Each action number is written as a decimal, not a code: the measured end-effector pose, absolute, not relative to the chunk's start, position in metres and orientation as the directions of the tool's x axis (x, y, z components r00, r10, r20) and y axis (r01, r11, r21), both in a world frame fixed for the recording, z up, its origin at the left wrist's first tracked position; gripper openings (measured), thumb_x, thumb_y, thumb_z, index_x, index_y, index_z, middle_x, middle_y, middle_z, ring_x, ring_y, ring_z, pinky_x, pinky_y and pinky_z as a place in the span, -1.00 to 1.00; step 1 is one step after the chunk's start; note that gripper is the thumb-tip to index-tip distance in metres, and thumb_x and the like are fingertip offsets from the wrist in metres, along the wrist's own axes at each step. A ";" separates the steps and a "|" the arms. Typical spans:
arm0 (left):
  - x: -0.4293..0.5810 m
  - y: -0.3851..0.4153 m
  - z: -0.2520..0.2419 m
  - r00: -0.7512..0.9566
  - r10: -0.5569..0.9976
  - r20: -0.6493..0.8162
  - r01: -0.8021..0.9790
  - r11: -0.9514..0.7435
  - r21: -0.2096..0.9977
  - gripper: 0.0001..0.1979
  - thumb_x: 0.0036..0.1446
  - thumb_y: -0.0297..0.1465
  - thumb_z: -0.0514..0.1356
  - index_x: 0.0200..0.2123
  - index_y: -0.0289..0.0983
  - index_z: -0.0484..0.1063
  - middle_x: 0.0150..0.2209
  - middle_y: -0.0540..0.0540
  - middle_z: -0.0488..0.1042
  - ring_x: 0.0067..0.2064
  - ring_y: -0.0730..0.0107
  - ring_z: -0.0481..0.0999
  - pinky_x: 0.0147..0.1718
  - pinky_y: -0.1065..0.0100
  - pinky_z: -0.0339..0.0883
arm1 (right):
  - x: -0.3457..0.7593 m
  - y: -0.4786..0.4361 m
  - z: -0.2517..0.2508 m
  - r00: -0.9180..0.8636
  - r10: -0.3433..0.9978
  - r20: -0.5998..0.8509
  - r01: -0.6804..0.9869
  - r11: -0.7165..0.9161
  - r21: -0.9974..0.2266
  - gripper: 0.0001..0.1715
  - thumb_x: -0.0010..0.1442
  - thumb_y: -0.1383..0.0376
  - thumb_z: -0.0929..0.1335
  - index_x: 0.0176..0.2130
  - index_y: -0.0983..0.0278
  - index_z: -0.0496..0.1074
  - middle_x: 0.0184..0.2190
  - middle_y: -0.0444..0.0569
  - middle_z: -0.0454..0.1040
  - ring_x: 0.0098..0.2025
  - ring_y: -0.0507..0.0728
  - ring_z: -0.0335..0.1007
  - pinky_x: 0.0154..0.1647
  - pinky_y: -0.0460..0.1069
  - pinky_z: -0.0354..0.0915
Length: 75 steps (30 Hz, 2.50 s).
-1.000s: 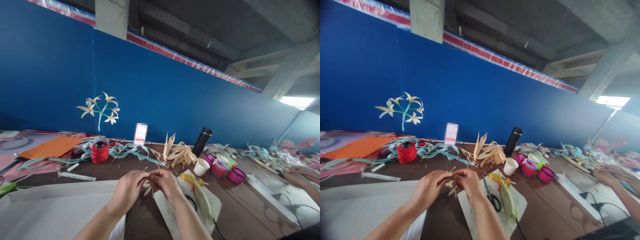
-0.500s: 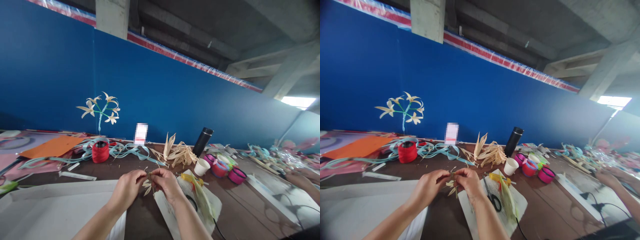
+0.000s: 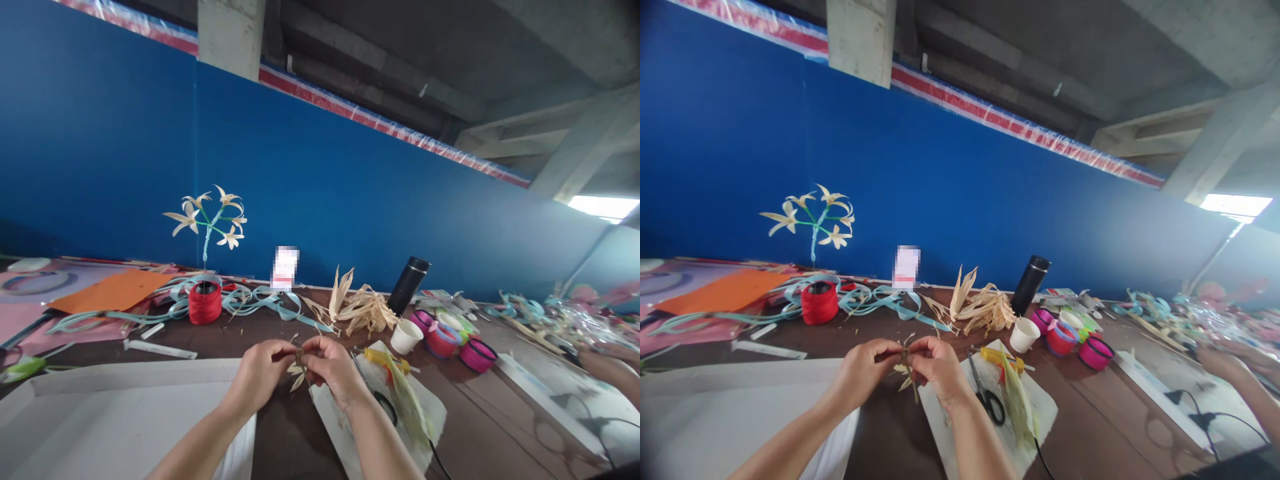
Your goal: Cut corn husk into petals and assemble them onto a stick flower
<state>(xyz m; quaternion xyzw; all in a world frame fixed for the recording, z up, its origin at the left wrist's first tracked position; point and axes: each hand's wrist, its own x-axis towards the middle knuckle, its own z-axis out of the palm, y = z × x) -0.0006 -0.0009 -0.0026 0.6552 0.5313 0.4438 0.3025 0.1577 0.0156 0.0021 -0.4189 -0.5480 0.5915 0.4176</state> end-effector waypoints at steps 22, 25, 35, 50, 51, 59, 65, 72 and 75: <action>0.003 0.001 -0.003 0.062 0.989 0.136 0.103 -0.141 0.985 -0.76 -0.08 -0.23 0.18 -0.42 -0.30 0.42 -0.52 0.03 0.43 -0.47 0.46 0.37 -0.47 0.46 0.21 | 0.157 0.015 0.003 -0.267 0.960 -0.087 -0.059 -0.107 -0.993 -0.62 -0.16 0.25 0.46 -0.31 0.37 0.42 -0.65 -0.18 0.37 -0.66 -0.07 0.17 -0.70 -0.18 0.03; 0.003 0.001 -0.004 0.051 0.989 0.139 0.109 -0.144 0.984 -0.74 -0.09 -0.21 0.18 -0.41 -0.30 0.41 -0.50 0.00 0.44 -0.44 0.43 0.40 -0.44 0.45 0.23 | 0.157 0.015 0.002 -0.264 0.961 -0.080 -0.050 -0.097 -0.994 -0.63 -0.16 0.23 0.46 -0.33 0.36 0.41 -0.65 -0.18 0.36 -0.67 -0.08 0.17 -0.71 -0.18 0.02; 0.002 0.004 -0.006 0.042 0.992 0.120 0.141 -0.125 0.982 -0.78 -0.08 -0.24 0.16 -0.42 -0.29 0.41 -0.50 0.00 0.45 -0.43 0.42 0.41 -0.45 0.44 0.26 | 0.157 0.015 0.001 -0.281 0.958 -0.061 -0.016 -0.068 -0.998 -0.67 -0.18 0.20 0.47 -0.41 0.33 0.39 -0.66 -0.23 0.33 -0.68 -0.09 0.16 -0.73 -0.19 -0.02; 0.006 -0.010 0.002 0.017 0.942 0.334 0.488 -0.299 0.820 -0.81 0.03 -0.33 0.06 -0.42 -0.17 0.47 -0.42 0.03 0.52 -0.38 0.40 0.46 -0.40 0.46 0.20 | 0.158 0.019 -0.004 -0.252 0.967 -0.049 -0.014 -0.054 -0.998 -0.68 -0.17 0.17 0.45 -0.45 0.34 0.41 -0.70 -0.22 0.31 -0.70 -0.08 0.15 -0.72 -0.17 -0.01; 0.006 -0.010 0.002 0.025 0.937 0.348 0.505 -0.313 0.805 -0.82 0.04 -0.34 0.06 -0.41 -0.16 0.47 -0.41 0.03 0.52 -0.37 0.40 0.46 -0.39 0.46 0.19 | 0.158 0.019 -0.004 -0.252 0.967 -0.042 -0.008 -0.045 -0.999 -0.68 -0.16 0.16 0.45 -0.45 0.34 0.41 -0.70 -0.21 0.32 -0.70 -0.08 0.15 -0.72 -0.16 0.00; 0.004 -0.012 -0.003 0.079 0.887 0.456 0.659 -0.389 0.643 -0.79 0.14 -0.33 0.01 -0.41 -0.18 0.42 -0.41 -0.02 0.48 -0.37 0.41 0.42 -0.38 0.43 0.15 | 0.152 0.016 -0.004 -0.222 0.974 0.044 0.110 0.070 -0.991 -0.71 -0.10 0.17 0.42 -0.42 0.35 0.45 -0.72 -0.18 0.34 -0.70 -0.07 0.14 -0.72 -0.17 0.03; 0.004 -0.012 -0.007 0.136 0.849 0.511 0.751 -0.425 0.506 -0.78 0.17 -0.37 -0.03 -0.39 -0.20 0.39 -0.40 -0.05 0.45 -0.32 0.37 0.40 -0.33 0.40 0.17 | 0.150 0.016 -0.009 -0.212 0.974 0.079 0.104 0.102 -0.989 -0.73 -0.06 0.18 0.40 -0.42 0.36 0.46 -0.71 -0.15 0.35 -0.70 -0.07 0.14 -0.73 -0.17 0.01; 0.001 -0.014 -0.002 0.193 0.804 0.562 0.805 -0.457 0.377 -0.78 0.18 -0.39 -0.05 -0.42 -0.22 0.35 -0.40 -0.04 0.43 -0.30 0.36 0.39 -0.33 0.38 0.20 | 0.148 0.015 -0.006 -0.210 0.976 0.059 0.106 0.083 -0.991 -0.71 -0.05 0.17 0.40 -0.39 0.38 0.47 -0.74 -0.18 0.31 -0.71 -0.08 0.11 -0.72 -0.18 0.00; -0.001 -0.014 -0.001 0.223 0.806 0.548 0.815 -0.463 0.350 -0.77 0.19 -0.39 -0.06 -0.40 -0.21 0.35 -0.38 -0.04 0.43 -0.28 0.36 0.39 -0.31 0.37 0.21 | 0.148 0.014 -0.004 -0.222 0.973 0.060 0.115 0.087 -0.990 -0.74 -0.02 0.20 0.38 -0.40 0.37 0.47 -0.73 -0.18 0.32 -0.71 -0.09 0.11 -0.71 -0.18 0.00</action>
